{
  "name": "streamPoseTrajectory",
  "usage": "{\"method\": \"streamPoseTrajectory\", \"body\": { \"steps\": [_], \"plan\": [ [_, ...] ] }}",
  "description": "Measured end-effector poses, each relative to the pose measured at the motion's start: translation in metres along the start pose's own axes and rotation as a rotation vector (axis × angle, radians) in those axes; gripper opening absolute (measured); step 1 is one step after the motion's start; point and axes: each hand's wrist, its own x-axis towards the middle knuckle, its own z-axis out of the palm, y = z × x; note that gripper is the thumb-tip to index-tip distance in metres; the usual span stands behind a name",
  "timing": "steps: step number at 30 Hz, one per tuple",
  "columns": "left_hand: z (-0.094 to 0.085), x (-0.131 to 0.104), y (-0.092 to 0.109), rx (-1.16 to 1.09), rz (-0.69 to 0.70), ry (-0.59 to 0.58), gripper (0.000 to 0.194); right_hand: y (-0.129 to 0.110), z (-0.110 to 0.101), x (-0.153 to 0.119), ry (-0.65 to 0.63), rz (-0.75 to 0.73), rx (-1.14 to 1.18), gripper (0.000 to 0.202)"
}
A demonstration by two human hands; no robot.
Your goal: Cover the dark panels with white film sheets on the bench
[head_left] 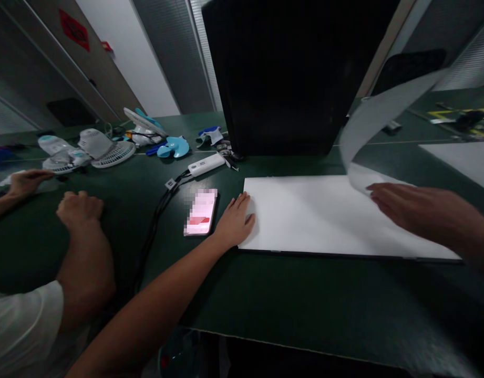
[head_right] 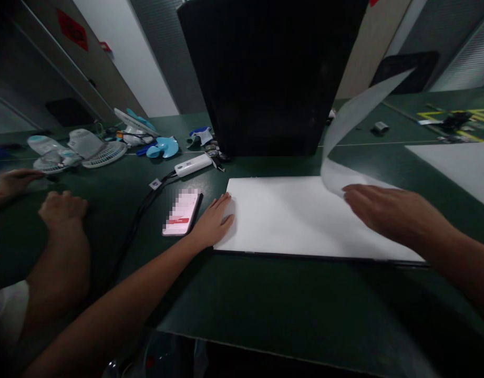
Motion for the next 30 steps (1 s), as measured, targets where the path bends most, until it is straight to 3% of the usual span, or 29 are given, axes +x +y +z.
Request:
{"method": "streamPoseTrajectory", "body": {
  "steps": [4,6,8,11,15,18,23,30],
  "plan": [
    [-0.002,-0.001,0.000,-0.002,0.019,0.027,0.060,-0.035,0.016,0.006,-0.090,-0.326,-0.052,0.063],
    [-0.003,-0.002,0.000,0.002,0.054,0.044,0.055,-0.044,0.026,0.005,0.003,-0.416,-0.064,0.068],
    [-0.005,-0.003,-0.001,0.008,0.074,0.032,0.043,-0.051,0.031,0.004,0.163,-0.466,-0.107,0.061],
    [-0.003,-0.002,-0.004,0.019,0.079,0.010,0.038,-0.058,0.031,0.002,0.308,-0.485,-0.166,0.046],
    [0.001,0.001,-0.010,-0.032,0.074,0.038,0.067,-0.058,0.023,-0.002,0.356,-0.473,-0.145,0.036],
    [0.000,0.001,-0.011,-0.141,0.029,0.058,0.063,-0.056,0.016,-0.003,0.398,-0.496,-0.084,0.031],
    [-0.007,-0.001,-0.004,-0.305,-0.100,0.159,0.051,-0.055,0.011,-0.005,0.388,-0.503,-0.049,0.028],
    [-0.002,0.001,-0.004,-0.155,-0.044,0.095,0.056,-0.068,0.008,-0.010,0.349,-0.475,-0.048,0.039]
  ]
}}
